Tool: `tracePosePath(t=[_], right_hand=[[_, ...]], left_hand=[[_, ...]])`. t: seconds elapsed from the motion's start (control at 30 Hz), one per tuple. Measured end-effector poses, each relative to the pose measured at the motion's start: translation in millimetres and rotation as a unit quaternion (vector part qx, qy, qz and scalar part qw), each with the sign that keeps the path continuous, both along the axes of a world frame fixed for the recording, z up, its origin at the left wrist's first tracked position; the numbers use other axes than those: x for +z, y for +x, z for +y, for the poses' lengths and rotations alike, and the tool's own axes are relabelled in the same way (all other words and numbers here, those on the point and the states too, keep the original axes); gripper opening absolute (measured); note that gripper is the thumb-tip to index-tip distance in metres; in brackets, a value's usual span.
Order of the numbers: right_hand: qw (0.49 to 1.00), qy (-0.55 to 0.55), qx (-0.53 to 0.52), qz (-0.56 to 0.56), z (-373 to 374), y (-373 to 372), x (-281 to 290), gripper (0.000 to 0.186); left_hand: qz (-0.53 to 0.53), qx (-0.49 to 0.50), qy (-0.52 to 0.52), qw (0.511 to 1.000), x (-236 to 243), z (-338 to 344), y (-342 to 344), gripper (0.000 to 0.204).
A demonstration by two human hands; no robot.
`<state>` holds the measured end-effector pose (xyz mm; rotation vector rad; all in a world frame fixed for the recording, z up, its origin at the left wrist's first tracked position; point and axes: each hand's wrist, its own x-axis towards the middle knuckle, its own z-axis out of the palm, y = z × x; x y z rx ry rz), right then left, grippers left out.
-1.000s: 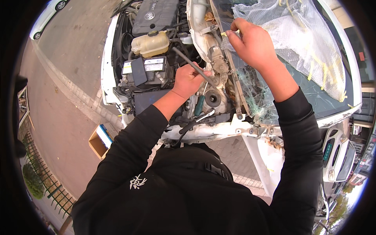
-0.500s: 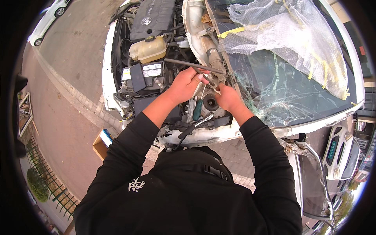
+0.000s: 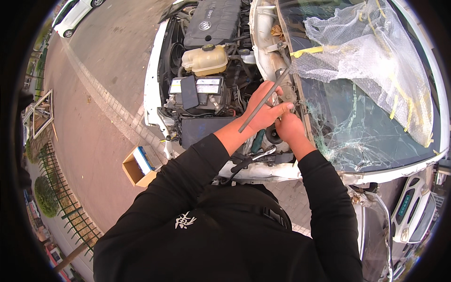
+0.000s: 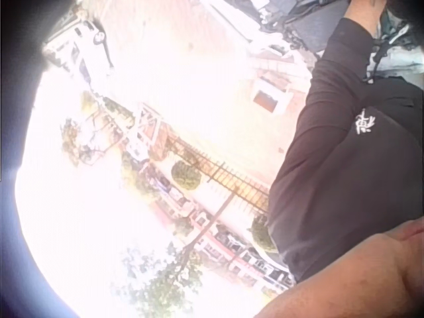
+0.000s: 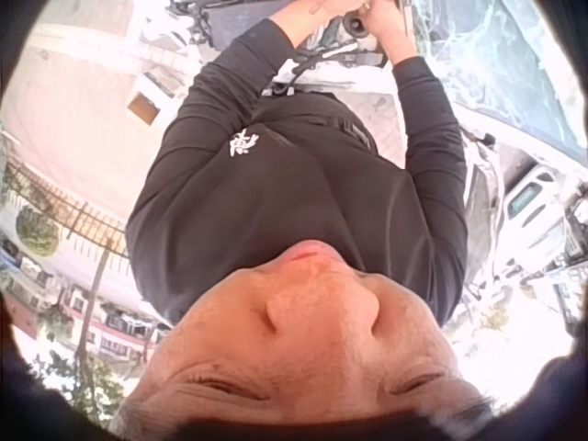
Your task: The person selects a ratchet from a tool cart, walks to a damaged white car, and uses the ratchet to loosen and remove bolts from the windshield wiper linkage. They then detach the linkage and place it in a cardboard box.
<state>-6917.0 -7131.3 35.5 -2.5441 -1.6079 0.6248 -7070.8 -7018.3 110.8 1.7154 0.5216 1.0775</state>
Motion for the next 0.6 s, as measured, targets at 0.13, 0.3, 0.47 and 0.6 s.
tracePosePath(t=[0.13, 0.3, 0.47, 0.6], right_hand=[[0.997, -0.045, 0.007, -0.054, 10, 2, -3, 0.04], [0.997, -0.053, -0.02, -0.049, 15, -2, 4, 0.038], [0.999, -0.009, -0.014, -0.046, 13, -9, 6, 0.041], [0.997, -0.04, -0.015, -0.066, 12, -7, 1, 0.042]], left_hand=[[0.084, -0.117, -0.014, 0.989, 12, 12, -14, 0.028], [0.121, -0.185, 0.016, 0.975, 9, 22, -31, 0.023], [0.092, -0.094, 0.057, 0.99, -1, 19, -34, 0.031], [0.173, 0.023, 0.051, 0.983, -1, 12, -26, 0.041]])
